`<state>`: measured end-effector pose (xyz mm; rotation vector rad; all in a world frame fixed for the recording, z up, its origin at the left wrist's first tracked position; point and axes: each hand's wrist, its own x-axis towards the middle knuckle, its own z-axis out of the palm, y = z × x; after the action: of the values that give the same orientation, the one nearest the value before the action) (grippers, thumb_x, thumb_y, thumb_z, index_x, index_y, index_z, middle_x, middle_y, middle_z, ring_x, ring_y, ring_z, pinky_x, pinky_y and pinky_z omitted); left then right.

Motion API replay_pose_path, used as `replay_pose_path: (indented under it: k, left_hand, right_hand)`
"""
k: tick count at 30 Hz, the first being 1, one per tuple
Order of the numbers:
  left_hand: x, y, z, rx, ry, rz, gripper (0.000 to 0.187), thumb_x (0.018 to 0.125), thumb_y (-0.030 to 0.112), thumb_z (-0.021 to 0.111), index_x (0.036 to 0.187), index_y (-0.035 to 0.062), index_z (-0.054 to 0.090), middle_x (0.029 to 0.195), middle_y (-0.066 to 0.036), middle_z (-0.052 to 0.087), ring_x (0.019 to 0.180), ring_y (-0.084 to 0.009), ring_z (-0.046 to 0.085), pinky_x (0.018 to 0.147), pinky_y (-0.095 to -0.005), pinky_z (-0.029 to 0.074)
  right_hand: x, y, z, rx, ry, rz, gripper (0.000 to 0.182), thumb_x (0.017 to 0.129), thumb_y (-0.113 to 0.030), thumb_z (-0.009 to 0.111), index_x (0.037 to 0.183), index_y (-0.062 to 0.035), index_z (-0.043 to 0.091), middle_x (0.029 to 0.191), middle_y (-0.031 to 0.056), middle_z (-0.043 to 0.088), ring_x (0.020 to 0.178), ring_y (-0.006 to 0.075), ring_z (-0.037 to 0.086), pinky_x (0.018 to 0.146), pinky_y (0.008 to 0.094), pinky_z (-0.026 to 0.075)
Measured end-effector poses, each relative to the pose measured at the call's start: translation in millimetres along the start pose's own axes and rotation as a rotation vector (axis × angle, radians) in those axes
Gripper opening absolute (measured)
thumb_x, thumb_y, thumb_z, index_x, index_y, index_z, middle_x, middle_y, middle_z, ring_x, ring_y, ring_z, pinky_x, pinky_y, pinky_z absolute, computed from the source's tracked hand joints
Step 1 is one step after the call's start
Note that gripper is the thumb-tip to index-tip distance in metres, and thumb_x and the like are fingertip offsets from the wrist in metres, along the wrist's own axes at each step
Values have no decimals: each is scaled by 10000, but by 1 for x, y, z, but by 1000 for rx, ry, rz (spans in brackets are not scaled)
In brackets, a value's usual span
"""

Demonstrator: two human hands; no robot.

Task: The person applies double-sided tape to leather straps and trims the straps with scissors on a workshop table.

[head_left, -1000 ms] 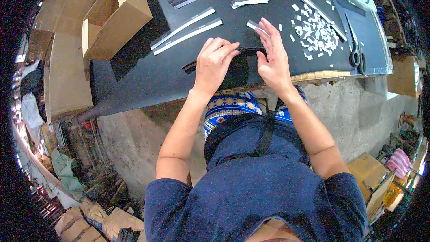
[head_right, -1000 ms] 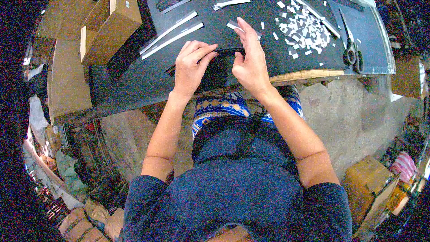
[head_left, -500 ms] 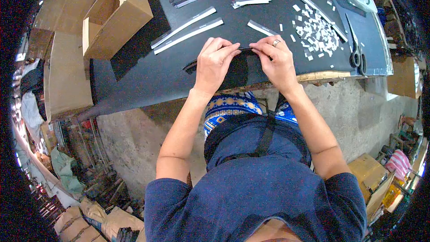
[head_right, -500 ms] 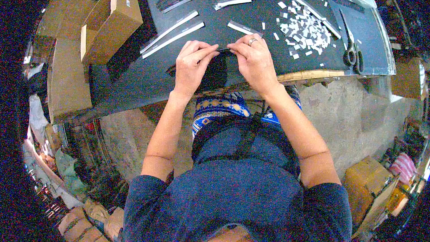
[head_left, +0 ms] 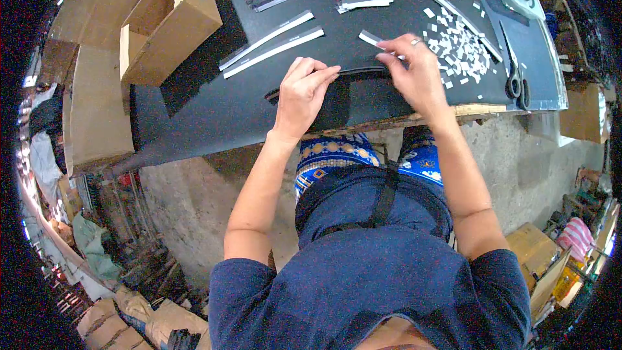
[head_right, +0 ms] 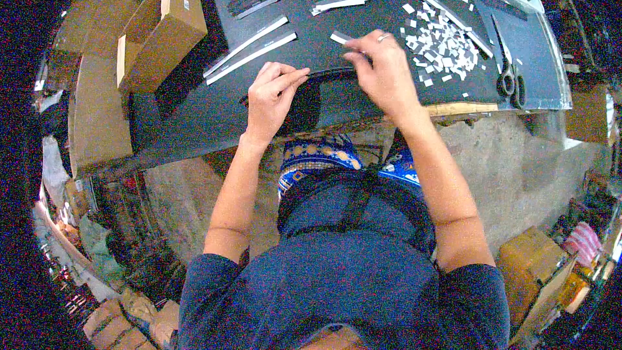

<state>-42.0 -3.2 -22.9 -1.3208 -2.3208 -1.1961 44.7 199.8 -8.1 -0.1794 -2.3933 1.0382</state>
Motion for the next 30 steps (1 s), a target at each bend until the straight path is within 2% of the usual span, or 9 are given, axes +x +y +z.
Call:
replay_pose_path:
  k: [3,6,16,18,19,21,22,26,30]
  left_hand:
    - [1,1,-1,-15,-2,-14,196,729,11,719,918,61,726,786,-75,637,761,-221,601,671,-312,486]
    - [2,1,-2,-14,-20,-27,178,736,13,717,907,59,727,781,-78,636,758,-221,600,670,-312,485]
    - [3,-1,-2,-26,-28,-16,139,753,20,707,888,52,721,779,-77,628,765,-227,592,675,-322,478]
    - [3,-1,-2,-27,-25,-19,129,756,22,706,882,48,718,781,-77,626,764,-230,591,676,-325,478]
    - [3,-1,-1,-26,-26,-24,122,757,23,705,876,46,716,782,-78,625,764,-232,592,677,-329,478]
    - [3,-1,-2,-28,-26,-36,115,758,24,704,871,44,713,783,-79,623,764,-234,592,678,-332,477]
    - [3,0,-2,-29,-23,-34,112,758,25,704,868,41,711,784,-81,623,764,-235,592,679,-335,477]
    - [3,-3,-2,-8,-25,-27,147,755,26,707,900,46,717,776,-84,617,756,-232,591,671,-334,476]
    - [4,-1,-3,-57,-44,-60,190,757,29,705,943,66,727,768,-81,612,742,-223,588,660,-326,473]
  right_hand:
    - [11,8,-14,-239,-29,109,201,730,-113,735,879,-2,656,876,188,611,880,349,584,783,418,462]
    - [14,14,-14,-294,-115,143,240,701,-137,764,855,4,646,869,199,610,890,356,585,792,426,461]
    - [21,15,-7,-285,-86,137,159,703,-107,755,755,0,649,802,189,632,810,357,623,728,432,488]
    - [23,11,-9,-119,-108,283,112,735,-69,720,804,-2,663,768,159,665,739,298,653,678,377,508]
    - [24,8,-10,-120,-113,280,112,735,-69,720,804,-2,663,768,159,665,739,298,653,678,377,508]
    - [24,-1,-16,4,-12,198,97,765,-57,694,850,-11,681,742,134,682,679,234,663,645,318,510]
    - [24,-4,-19,29,-8,139,99,779,-62,693,870,-27,707,778,124,692,717,192,661,662,287,503]
    - [11,-19,-19,192,-110,33,90,755,-55,709,842,-49,731,816,77,705,793,169,649,727,296,497]
    - [-11,-16,1,100,-125,6,94,684,-40,745,770,-47,707,732,72,652,750,235,602,714,333,480]
